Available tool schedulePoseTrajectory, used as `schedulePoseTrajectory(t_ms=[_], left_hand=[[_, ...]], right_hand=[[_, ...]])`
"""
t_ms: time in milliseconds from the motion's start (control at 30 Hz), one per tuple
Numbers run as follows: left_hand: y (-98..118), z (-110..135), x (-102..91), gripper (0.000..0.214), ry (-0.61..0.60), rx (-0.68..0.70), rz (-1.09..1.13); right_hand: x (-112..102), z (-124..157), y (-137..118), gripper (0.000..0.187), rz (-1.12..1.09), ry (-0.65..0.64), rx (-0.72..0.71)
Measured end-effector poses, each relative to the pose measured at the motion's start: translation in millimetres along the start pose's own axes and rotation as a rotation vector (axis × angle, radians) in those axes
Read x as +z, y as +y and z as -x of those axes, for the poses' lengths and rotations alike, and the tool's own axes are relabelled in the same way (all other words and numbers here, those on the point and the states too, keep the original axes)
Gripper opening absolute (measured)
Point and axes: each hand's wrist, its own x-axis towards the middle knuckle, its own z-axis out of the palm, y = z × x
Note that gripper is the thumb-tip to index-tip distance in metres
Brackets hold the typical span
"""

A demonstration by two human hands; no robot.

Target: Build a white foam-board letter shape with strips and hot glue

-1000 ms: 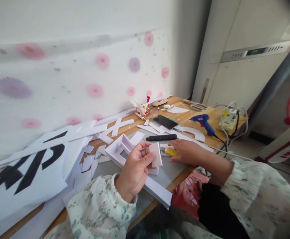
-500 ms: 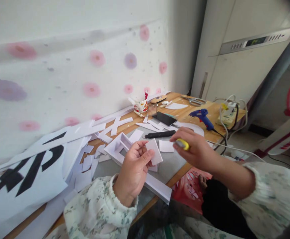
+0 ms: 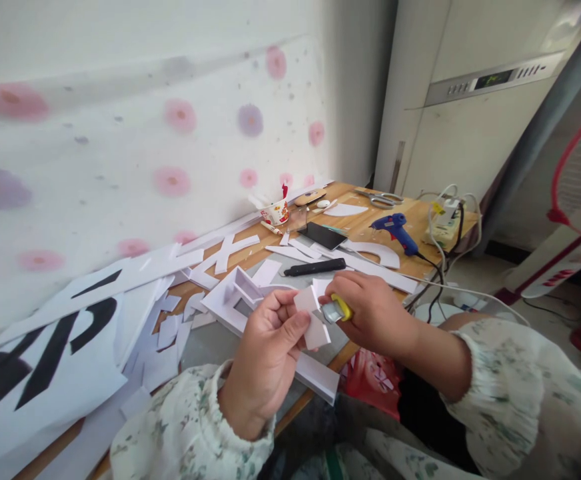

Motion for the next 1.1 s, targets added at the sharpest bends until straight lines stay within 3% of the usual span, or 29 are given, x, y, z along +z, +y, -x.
schedulePoseTrajectory(t_ms=[333,433,533,667,767,900,1100], left_hand=[[-0.1,2.7,-0.9,0.038,-0.074,-0.017,0.030],[-1.5,3.2,-1.4,0.038,-0.064,-0.035,0.025],[-2.5,5.9,0.8,0.042,-0.060,-0.037,-0.001],[1.5,7.4,2.5,0.042,-0.006,0.004,-0.068],[6.5,4.1,-0.8,0.039,0.072,0.084,-0.141],[6.4,0.2,-6.9,0.038,0.089,0.189,-0.218],[-0.1,-3.0,-12.3,0.026,0.091,0.217,-0.282]], right_hand=[[10.0,-5.6,-0.3,0.016,-0.004,0.089,0.047],[12.8,-7.3,2.7,0.018,-0.042,0.000,0.166],[18.1,-10.8,12.1,0.007,-0.072,-0.106,0.347],[25.8,-16.5,25.3,0.011,-0.091,-0.141,0.457],[26.6,-18.1,23.4,0.020,-0.162,-0.142,0.472],[20.0,-15.7,9.2,0.025,-0.306,-0.128,0.446],[9.5,-10.7,-4.4,0.021,-0.521,-0.023,0.386]])
